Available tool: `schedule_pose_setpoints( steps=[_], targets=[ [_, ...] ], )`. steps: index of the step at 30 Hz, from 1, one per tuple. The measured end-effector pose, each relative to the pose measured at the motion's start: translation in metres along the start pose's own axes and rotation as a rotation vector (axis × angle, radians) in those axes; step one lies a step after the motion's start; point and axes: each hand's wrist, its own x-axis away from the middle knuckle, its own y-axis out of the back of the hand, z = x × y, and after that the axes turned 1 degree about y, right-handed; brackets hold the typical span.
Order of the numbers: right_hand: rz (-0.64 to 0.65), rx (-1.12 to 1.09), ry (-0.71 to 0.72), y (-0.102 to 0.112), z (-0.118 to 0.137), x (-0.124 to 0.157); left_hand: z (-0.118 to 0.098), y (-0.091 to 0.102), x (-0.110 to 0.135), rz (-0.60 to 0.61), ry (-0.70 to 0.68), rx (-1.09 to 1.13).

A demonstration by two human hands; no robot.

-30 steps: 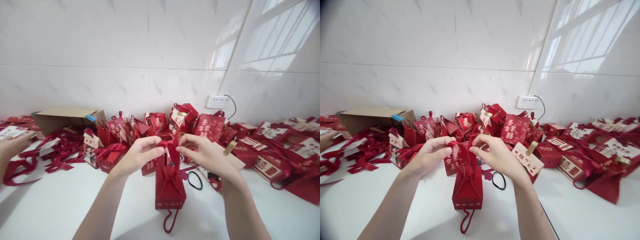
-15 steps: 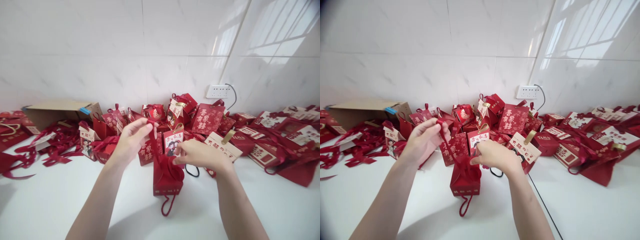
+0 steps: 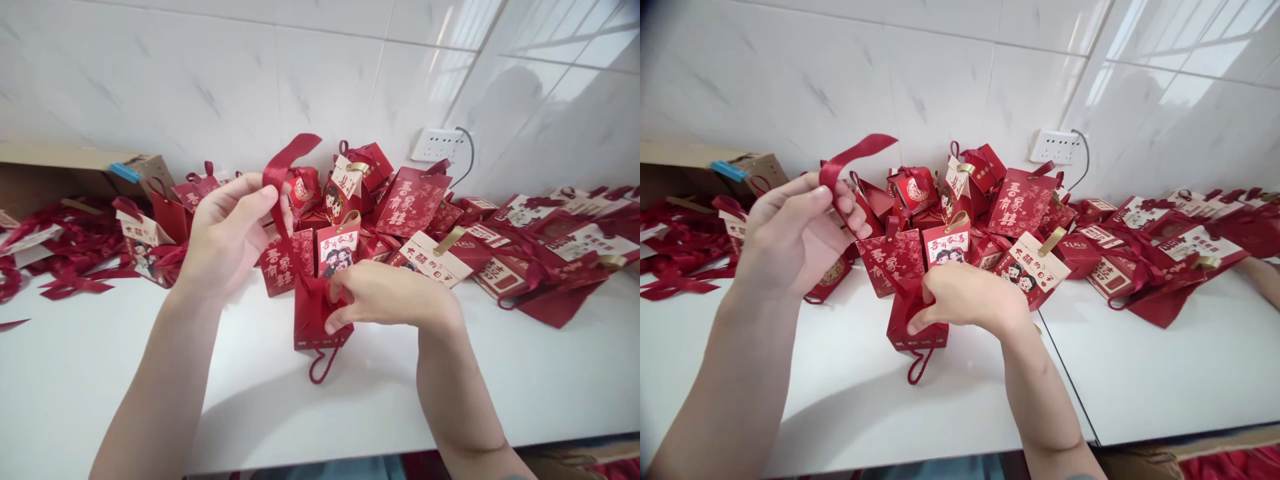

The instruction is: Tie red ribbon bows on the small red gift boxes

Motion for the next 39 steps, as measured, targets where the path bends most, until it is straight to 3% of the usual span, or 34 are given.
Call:
schedule_pose_setpoints(
  steps=[7,13,18,24,28,33,37,39],
  targets=[
    [-0.003,0.064,-0.006,-0.008,0.015,-0.004,0.001,-0.003,0.000,-0.001,0.000,0.005],
    [-0.080,0.122,0.034,-0.011,0.018,0.010,-0.001,0.003,0.001,-0.031,0.024,0.028],
    [-0.035,0.205,0.088,-0.027,0.035,0.015,0.000,0.004,0.000,-0.056,0.033,0.038],
    [0.087,0.321,-0.061,-0.044,0.072,-0.001,0.000,0.002,0.001,-0.047,0.044,0.076],
    [0.124,0.368,-0.078,-0.051,0.081,-0.009,-0.001,0.002,0.000,-0.052,0.050,0.111],
    [0.087,0.302,0.157,-0.037,0.064,0.005,0.001,0.005,0.000,-0.045,0.051,0.125],
    [0.008,-0.019,0.292,-0.009,0.033,0.015,0.006,0.008,0.000,-0.067,0.074,0.061],
    [-0.111,-0.199,0.301,0.003,0.018,0.016,0.009,0.008,0.001,-0.083,0.080,-0.005]
  ],
)
